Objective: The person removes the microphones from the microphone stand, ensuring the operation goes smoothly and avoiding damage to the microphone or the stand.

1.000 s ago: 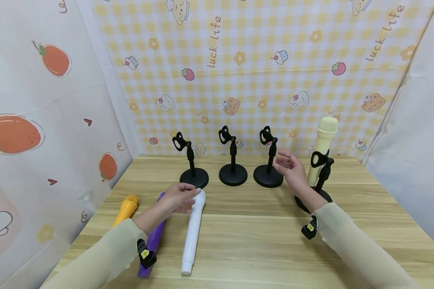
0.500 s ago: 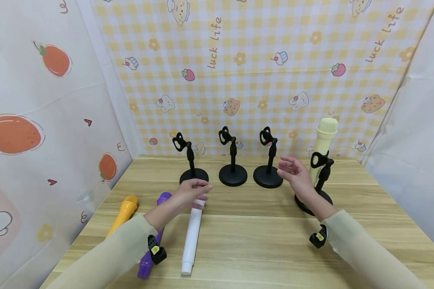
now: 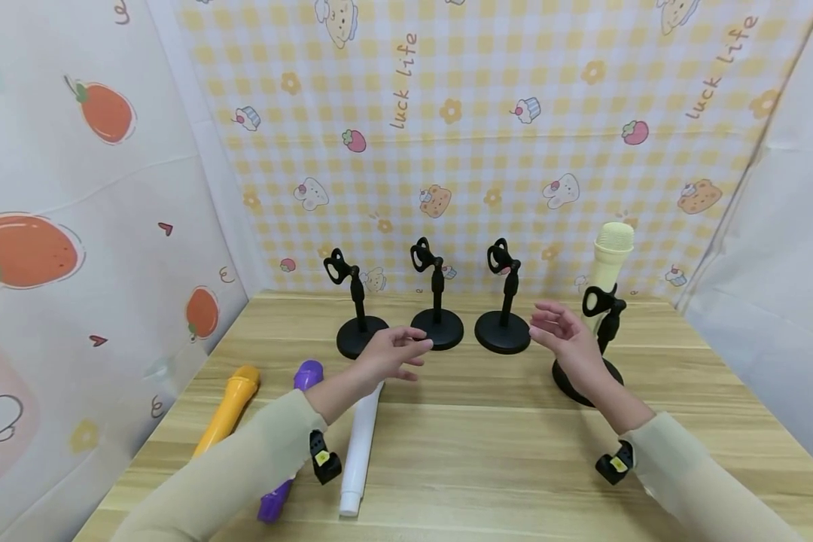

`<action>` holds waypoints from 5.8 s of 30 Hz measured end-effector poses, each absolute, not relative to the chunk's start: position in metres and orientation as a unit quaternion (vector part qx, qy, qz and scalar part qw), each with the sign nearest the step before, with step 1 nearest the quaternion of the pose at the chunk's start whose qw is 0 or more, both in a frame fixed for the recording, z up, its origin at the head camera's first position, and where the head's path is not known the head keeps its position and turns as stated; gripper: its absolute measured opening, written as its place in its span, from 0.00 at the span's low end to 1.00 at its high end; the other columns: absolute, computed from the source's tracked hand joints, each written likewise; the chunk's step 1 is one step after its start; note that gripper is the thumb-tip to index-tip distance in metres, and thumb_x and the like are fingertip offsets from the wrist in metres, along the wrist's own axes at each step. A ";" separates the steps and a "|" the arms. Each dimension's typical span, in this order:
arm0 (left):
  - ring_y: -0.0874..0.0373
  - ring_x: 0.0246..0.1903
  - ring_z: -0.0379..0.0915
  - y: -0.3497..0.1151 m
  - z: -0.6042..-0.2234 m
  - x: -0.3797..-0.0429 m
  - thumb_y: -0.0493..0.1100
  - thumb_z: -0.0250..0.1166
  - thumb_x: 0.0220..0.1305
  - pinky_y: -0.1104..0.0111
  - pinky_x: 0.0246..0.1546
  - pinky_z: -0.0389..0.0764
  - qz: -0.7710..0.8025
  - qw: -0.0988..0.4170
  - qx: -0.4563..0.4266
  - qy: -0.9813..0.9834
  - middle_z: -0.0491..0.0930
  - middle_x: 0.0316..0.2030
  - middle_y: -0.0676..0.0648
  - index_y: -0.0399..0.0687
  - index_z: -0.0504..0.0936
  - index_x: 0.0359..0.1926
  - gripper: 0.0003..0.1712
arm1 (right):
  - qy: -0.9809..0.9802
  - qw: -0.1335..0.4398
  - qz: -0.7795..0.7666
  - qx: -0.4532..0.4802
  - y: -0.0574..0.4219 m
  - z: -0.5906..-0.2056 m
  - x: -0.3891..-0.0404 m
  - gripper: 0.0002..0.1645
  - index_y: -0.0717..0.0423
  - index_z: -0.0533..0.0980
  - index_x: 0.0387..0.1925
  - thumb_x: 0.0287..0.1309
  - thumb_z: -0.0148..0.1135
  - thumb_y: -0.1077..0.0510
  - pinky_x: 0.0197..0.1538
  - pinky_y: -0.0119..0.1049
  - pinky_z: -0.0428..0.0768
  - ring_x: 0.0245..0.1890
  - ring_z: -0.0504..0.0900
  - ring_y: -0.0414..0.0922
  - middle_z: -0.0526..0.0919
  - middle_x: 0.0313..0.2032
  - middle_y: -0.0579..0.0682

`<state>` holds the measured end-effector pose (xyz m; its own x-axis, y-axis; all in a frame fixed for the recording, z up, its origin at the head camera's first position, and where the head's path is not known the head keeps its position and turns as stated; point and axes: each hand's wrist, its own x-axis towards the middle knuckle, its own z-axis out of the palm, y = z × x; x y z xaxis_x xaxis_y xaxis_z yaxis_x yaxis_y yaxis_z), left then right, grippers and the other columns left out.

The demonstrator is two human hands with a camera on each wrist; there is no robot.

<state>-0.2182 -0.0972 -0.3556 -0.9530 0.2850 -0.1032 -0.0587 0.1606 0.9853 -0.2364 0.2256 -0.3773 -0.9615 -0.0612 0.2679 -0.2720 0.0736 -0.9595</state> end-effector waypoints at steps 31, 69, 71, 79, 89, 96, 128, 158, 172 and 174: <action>0.52 0.47 0.78 -0.005 -0.356 -0.252 0.50 0.67 0.64 0.61 0.42 0.82 0.658 0.105 0.168 0.727 0.78 0.45 0.48 0.44 0.77 0.59 0.26 | -0.674 0.212 0.693 0.145 0.268 -0.375 -0.198 0.22 0.57 0.76 0.52 0.58 0.62 0.75 0.47 0.21 0.75 0.46 0.80 0.36 0.82 0.43 0.43; 0.67 0.43 0.74 0.094 -0.341 -0.281 0.51 0.69 0.62 0.69 0.41 0.79 0.690 0.058 0.209 0.691 0.78 0.50 0.55 0.55 0.79 0.58 0.23 | -0.608 0.203 0.767 -0.014 0.298 -0.395 -0.205 0.24 0.53 0.73 0.51 0.55 0.67 0.72 0.39 0.22 0.79 0.38 0.81 0.33 0.79 0.39 0.42; 0.67 0.45 0.74 0.102 -0.339 -0.282 0.52 0.69 0.62 0.69 0.41 0.78 0.681 0.053 0.209 0.700 0.78 0.51 0.56 0.57 0.79 0.58 0.24 | -0.611 0.204 0.765 -0.020 0.298 -0.396 -0.207 0.25 0.53 0.72 0.52 0.55 0.67 0.72 0.39 0.22 0.79 0.39 0.80 0.33 0.79 0.39 0.42; 0.67 0.47 0.74 0.133 -0.330 -0.284 0.52 0.70 0.60 0.68 0.43 0.78 0.680 0.060 0.185 0.707 0.77 0.49 0.62 0.62 0.77 0.58 0.24 | -0.600 0.209 0.770 -0.064 0.292 -0.400 -0.215 0.26 0.47 0.72 0.49 0.54 0.67 0.72 0.37 0.22 0.79 0.38 0.81 0.32 0.78 0.38 0.41; 0.63 0.51 0.73 0.155 -0.328 -0.292 0.52 0.71 0.59 0.66 0.46 0.78 0.660 0.033 0.164 0.732 0.75 0.54 0.60 0.61 0.73 0.64 0.32 | -0.598 0.223 0.762 -0.104 0.281 -0.400 -0.224 0.28 0.45 0.72 0.49 0.53 0.66 0.74 0.39 0.21 0.77 0.37 0.80 0.33 0.77 0.37 0.43; 0.62 0.52 0.73 0.164 -0.324 -0.299 0.52 0.72 0.58 0.66 0.46 0.78 0.657 0.021 0.171 0.734 0.74 0.55 0.59 0.63 0.71 0.64 0.33 | -0.591 0.242 0.762 -0.106 0.279 -0.401 -0.226 0.27 0.46 0.73 0.48 0.53 0.66 0.75 0.37 0.21 0.77 0.35 0.79 0.35 0.77 0.35 0.44; 0.64 0.44 0.76 0.173 -0.321 -0.303 0.46 0.67 0.65 0.69 0.39 0.79 0.648 0.022 0.174 0.741 0.78 0.47 0.56 0.57 0.74 0.62 0.24 | -0.585 0.259 0.763 -0.096 0.274 -0.400 -0.232 0.26 0.47 0.73 0.50 0.55 0.64 0.75 0.38 0.22 0.78 0.36 0.78 0.37 0.75 0.37 0.47; 0.66 0.38 0.74 0.148 -0.305 -0.287 0.47 0.69 0.62 0.71 0.34 0.78 0.649 -0.015 0.175 0.741 0.77 0.40 0.57 0.56 0.76 0.57 0.23 | -0.566 0.180 0.805 -0.002 0.278 -0.384 -0.221 0.25 0.50 0.74 0.49 0.54 0.66 0.74 0.37 0.29 0.82 0.34 0.83 0.36 0.79 0.36 0.45; 0.65 0.36 0.74 0.121 -0.300 -0.283 0.45 0.72 0.59 0.70 0.33 0.78 0.678 0.012 0.188 0.711 0.77 0.38 0.58 0.52 0.78 0.55 0.23 | -0.574 0.130 0.804 0.087 0.274 -0.376 -0.214 0.22 0.52 0.75 0.49 0.58 0.61 0.76 0.40 0.32 0.82 0.38 0.84 0.39 0.82 0.36 0.45; 0.64 0.37 0.74 0.116 -0.301 -0.283 0.45 0.72 0.59 0.69 0.33 0.79 0.680 0.014 0.191 0.708 0.77 0.39 0.57 0.52 0.78 0.55 0.23 | -0.573 0.122 0.804 0.099 0.273 -0.375 -0.214 0.23 0.52 0.76 0.49 0.58 0.61 0.76 0.41 0.32 0.82 0.38 0.84 0.39 0.83 0.36 0.46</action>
<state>-0.2825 0.1164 -0.3006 -0.9268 0.2885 0.2404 0.2517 0.0022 0.9678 -0.2143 0.2729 -0.3753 -0.9508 0.0820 0.2988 -0.3092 -0.3137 -0.8978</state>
